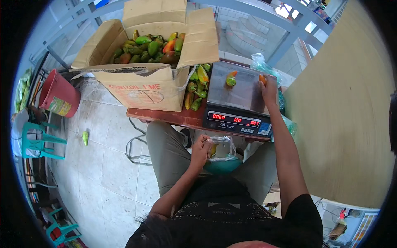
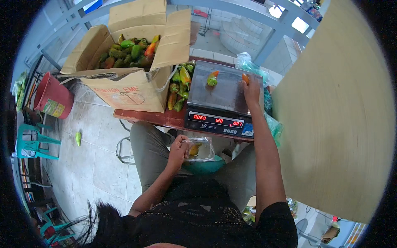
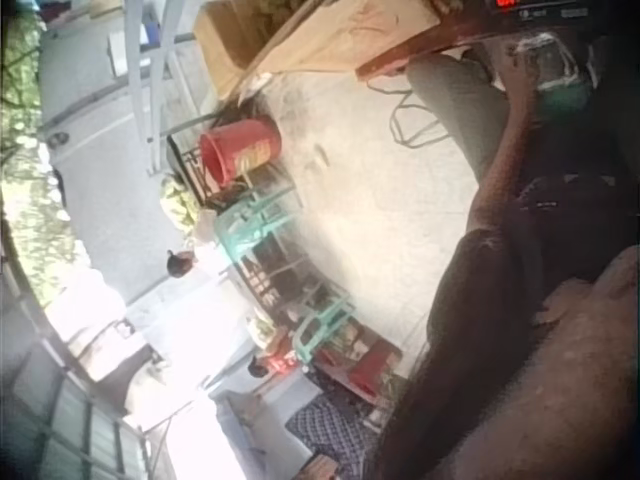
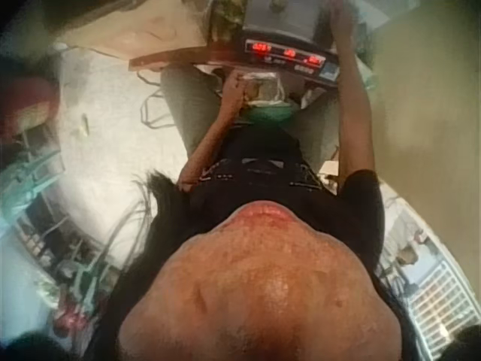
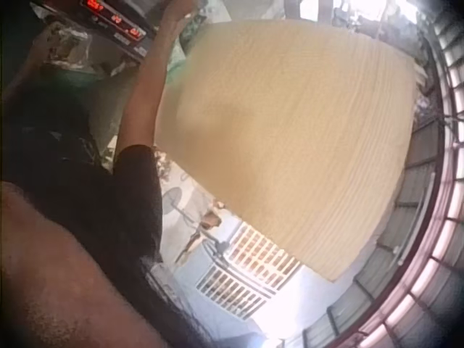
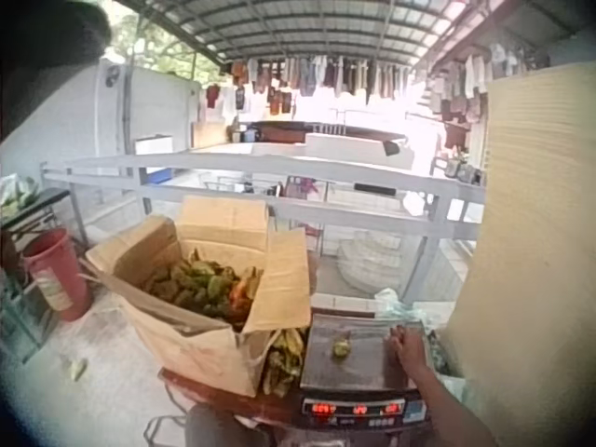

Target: The person picks up green peppers from a cardboard box, places them on an electronic scale, and then puts them into small plastic bags, sealing the bags by hand.

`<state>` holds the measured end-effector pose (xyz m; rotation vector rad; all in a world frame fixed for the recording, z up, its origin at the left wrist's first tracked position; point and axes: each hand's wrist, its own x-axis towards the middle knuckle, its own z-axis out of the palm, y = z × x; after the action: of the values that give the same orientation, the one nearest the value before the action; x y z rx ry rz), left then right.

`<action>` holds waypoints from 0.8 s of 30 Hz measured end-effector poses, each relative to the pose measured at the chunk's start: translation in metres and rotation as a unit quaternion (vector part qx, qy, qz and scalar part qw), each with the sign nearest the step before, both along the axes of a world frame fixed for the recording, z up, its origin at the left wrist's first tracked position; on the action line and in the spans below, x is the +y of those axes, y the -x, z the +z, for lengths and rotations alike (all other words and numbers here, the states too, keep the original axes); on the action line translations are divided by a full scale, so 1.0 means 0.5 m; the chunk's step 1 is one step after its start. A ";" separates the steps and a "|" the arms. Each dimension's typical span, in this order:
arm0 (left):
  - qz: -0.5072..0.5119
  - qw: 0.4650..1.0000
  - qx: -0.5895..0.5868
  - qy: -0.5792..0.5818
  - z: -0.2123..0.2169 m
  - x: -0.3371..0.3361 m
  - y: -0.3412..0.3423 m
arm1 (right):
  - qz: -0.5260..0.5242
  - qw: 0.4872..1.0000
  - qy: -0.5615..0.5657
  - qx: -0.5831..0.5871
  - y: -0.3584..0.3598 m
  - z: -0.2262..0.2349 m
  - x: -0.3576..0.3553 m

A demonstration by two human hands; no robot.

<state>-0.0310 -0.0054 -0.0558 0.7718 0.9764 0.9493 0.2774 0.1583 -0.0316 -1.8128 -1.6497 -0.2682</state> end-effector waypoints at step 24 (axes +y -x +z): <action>0.002 0.999 0.008 -0.042 -0.003 -0.014 -0.018 | 0.227 0.727 0.217 0.611 0.212 0.113 -0.190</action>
<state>-0.0222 -0.0126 -0.0572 0.8481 0.9569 0.9937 0.1714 0.0632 0.0250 -1.1981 -1.0538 1.3583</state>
